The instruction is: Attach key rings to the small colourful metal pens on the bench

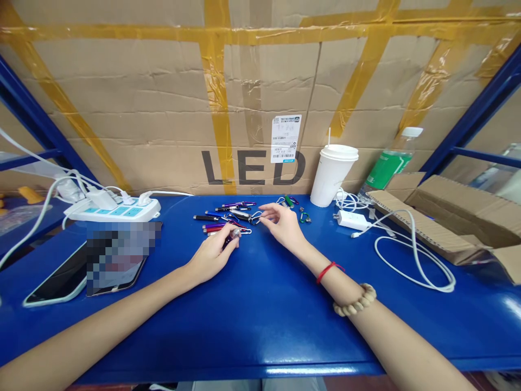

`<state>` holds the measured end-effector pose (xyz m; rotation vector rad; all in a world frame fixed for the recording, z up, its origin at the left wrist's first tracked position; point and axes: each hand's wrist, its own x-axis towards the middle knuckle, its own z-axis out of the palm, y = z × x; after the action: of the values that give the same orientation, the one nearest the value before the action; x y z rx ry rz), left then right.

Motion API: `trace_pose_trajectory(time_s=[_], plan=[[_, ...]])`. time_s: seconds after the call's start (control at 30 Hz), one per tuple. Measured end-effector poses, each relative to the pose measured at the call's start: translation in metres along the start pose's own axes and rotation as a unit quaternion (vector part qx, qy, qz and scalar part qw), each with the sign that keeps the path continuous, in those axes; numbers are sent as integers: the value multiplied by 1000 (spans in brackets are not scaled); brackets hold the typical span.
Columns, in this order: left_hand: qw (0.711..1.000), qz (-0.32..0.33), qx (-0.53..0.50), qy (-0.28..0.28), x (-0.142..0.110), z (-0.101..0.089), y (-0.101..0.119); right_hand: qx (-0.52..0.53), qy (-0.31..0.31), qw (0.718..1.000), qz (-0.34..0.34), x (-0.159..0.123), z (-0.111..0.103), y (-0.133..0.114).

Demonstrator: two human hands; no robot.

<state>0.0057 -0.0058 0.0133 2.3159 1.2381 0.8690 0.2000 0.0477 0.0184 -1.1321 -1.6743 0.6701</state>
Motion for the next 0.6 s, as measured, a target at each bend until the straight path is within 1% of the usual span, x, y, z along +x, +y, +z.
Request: trace_pose_trajectory(time_s=[0.03,0.1,0.13,0.2,0.3,0.4,0.5,0.6], plan=[[1000,17,-7,-9,0,0,-1,69,-10,997,46,-2,2,-7],[999,46,-10,-26,-1,0,-2,190,-41,971,141,-8,7,-20],[998,57,-8,-29,-1,1,-2,230,-61,956,172,-11,9,-25],[997,75,-6,-28,-1,1,-2,270,-82,938,203,-16,13,-34],[996,85,-10,-25,-1,2,-3,279,-93,931,215,-19,15,-38],[997,75,-16,-27,-1,3,-5,259,-85,941,202,-18,16,-37],[997,68,-28,-23,0,4,-8,233,-79,953,174,-17,17,-37],[997,70,-30,-21,1,5,-9,226,-81,958,156,-18,17,-37]])
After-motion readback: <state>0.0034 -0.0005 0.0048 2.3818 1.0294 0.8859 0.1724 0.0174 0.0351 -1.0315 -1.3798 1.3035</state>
